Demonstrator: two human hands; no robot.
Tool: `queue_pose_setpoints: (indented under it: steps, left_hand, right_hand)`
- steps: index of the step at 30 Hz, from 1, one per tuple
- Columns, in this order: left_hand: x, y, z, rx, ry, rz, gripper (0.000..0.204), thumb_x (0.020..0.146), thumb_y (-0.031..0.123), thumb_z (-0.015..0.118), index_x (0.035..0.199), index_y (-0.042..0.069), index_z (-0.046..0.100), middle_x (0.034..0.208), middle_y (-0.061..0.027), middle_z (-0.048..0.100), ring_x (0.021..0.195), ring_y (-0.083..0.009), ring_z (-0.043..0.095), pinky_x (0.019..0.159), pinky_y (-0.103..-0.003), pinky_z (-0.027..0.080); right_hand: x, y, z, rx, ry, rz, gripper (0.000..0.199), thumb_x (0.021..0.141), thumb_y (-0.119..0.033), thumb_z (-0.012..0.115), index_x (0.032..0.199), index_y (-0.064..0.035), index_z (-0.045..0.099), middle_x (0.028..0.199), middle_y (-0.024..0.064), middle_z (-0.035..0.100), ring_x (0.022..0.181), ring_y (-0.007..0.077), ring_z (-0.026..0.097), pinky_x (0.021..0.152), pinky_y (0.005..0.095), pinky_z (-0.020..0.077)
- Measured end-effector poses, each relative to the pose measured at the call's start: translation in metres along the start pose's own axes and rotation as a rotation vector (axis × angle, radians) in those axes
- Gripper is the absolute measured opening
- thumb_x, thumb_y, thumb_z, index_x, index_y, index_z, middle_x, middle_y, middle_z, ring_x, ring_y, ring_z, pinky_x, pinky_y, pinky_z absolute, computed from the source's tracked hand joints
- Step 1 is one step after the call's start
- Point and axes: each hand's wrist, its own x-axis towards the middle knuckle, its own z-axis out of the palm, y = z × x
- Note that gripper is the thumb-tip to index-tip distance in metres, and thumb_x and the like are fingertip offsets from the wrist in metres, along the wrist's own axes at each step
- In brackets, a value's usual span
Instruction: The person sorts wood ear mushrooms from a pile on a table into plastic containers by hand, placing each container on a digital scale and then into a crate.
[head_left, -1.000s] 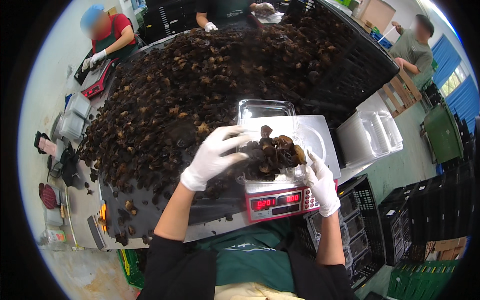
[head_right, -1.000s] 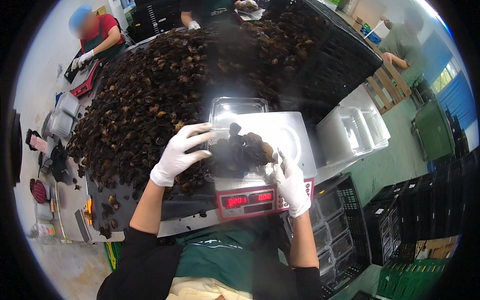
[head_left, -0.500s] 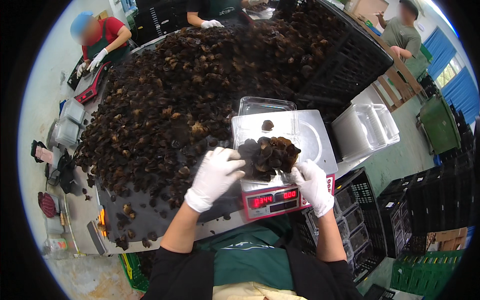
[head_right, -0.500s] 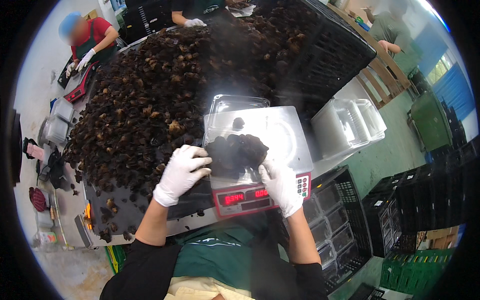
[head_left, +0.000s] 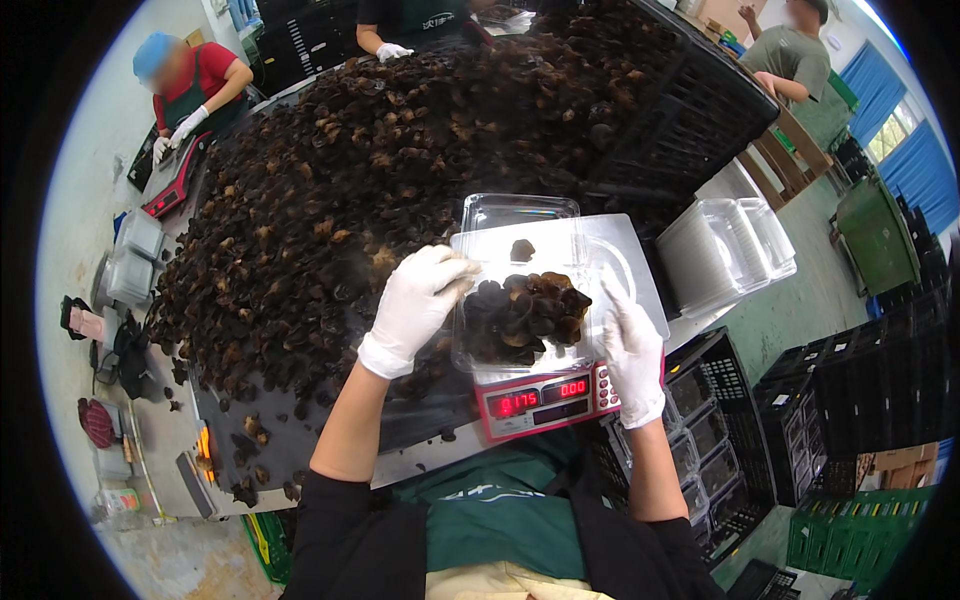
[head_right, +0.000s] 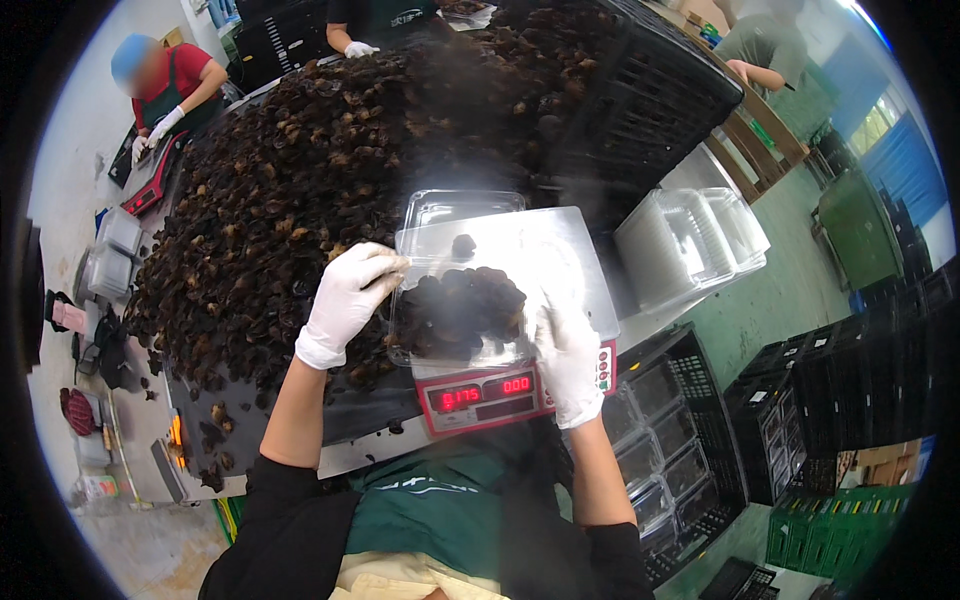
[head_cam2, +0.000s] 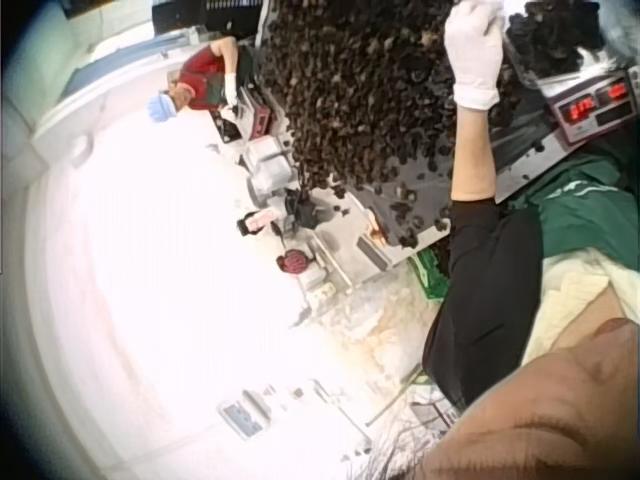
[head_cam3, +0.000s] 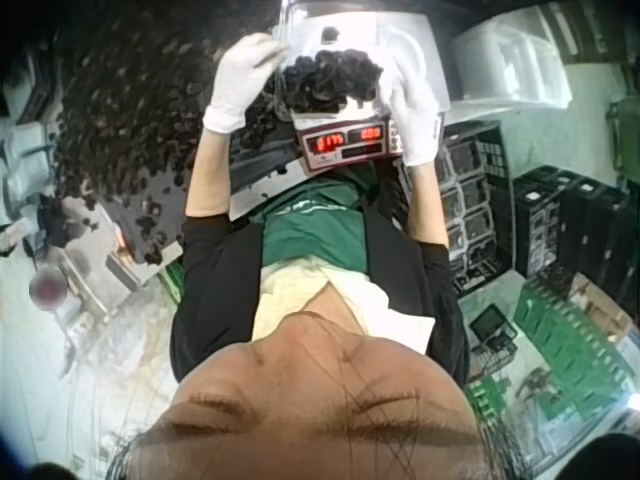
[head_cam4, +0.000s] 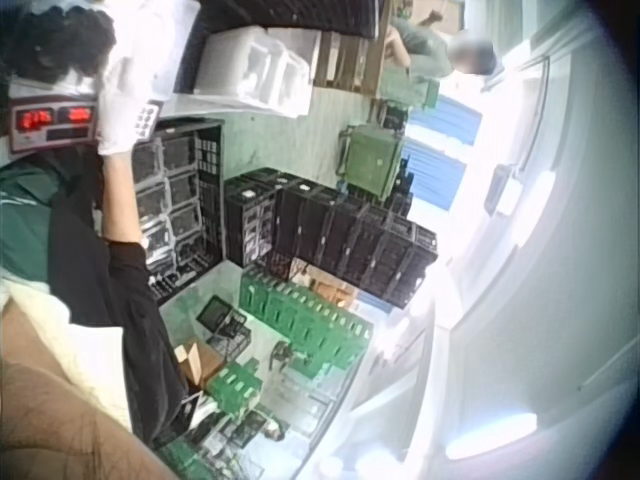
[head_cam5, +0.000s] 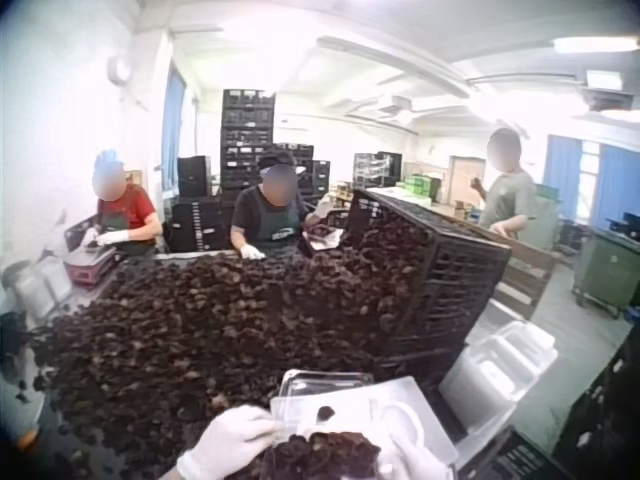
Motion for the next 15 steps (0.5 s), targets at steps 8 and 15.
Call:
queue_pose_setpoints:
  steps: [8,15]
  left_hand:
    - [0.069,-0.032,0.054,0.069,-0.320,0.238,0.016,0.080,0.015,0.068,0.094,0.009,0.072,0.097,-0.0107,0.067,0.094,-0.0288,0.063,0.082,-0.038,0.050]
    - [0.065,-0.029,0.055,-0.006,-0.164,0.095,0.015,0.082,0.024,0.069,0.086,0.010,0.071,0.084,-0.0067,0.065,0.085,-0.0278,0.062,0.078,-0.039,0.049]
  right_hand:
    - [0.014,-0.013,0.006,-0.089,-0.087,0.101,0.040,0.092,-0.004,0.056,0.131,-0.0082,0.061,0.107,0.0210,0.066,0.093,0.0330,0.067,0.085,0.0363,0.0512]
    - [0.014,-0.022,-0.007,-0.084,-0.002,0.055,0.037,0.094,-0.008,0.057,0.130,0.0013,0.059,0.114,0.0203,0.067,0.099,0.0264,0.068,0.090,0.0329,0.0509]
